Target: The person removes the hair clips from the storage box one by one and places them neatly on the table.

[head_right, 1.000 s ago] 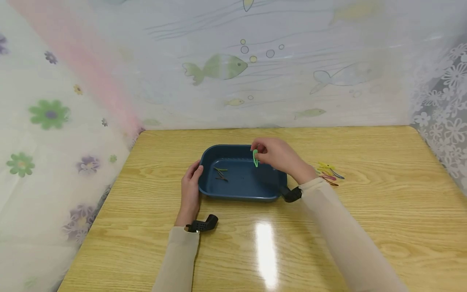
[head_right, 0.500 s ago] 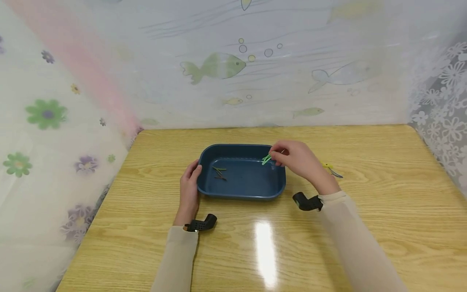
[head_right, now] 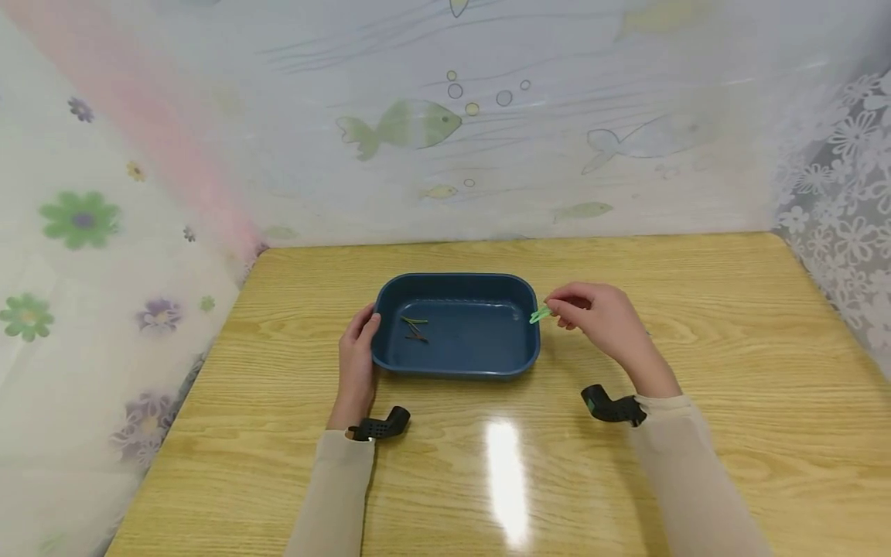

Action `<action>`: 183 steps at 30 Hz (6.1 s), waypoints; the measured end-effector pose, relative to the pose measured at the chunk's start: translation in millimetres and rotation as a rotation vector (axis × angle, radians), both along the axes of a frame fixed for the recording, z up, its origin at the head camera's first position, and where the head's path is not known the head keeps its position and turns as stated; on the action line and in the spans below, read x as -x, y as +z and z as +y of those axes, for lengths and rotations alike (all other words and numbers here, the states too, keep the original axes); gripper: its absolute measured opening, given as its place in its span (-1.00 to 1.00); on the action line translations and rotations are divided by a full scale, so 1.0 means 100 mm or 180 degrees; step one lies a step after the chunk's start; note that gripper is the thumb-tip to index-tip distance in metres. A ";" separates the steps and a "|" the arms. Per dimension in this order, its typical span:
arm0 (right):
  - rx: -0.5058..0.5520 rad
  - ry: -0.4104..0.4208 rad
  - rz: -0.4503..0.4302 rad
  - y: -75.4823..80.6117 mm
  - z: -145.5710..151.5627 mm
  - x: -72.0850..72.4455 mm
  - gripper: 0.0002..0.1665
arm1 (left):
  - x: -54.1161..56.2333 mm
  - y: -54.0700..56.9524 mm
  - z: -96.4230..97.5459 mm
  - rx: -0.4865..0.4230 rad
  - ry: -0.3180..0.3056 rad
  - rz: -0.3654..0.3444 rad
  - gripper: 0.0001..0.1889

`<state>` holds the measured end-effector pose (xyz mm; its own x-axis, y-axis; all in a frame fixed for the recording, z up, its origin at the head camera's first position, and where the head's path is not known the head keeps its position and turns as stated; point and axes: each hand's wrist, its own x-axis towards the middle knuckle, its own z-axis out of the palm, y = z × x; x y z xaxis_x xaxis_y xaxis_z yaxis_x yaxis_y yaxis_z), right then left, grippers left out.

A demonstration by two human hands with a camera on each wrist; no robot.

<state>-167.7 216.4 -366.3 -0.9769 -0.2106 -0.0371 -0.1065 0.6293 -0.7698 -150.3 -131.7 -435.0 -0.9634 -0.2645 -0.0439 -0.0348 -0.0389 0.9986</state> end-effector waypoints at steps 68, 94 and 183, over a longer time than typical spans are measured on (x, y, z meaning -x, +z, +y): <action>-0.0376 -0.0327 -0.0314 -0.52 0.56 -0.20 -0.46 | -0.07 0.13 0.03 0.0059 -0.0039 0.0042 -0.61; -0.0634 -0.0370 -0.0182 -0.54 0.60 -0.21 -0.57 | -0.02 -0.01 0.00 0.0047 -0.0070 0.0092 -0.61; -0.0107 0.0544 0.0229 0.01 -0.23 -0.07 -0.59 | -0.01 0.00 0.00 -0.0046 -0.0023 0.0060 -0.64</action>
<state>-160.9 193.3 -365.5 -0.9274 -0.3735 0.0217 -0.2680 0.6226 -0.7352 -149.7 -132.0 -434.7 -0.9659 -0.2571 -0.0293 -0.0162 -0.0532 0.9985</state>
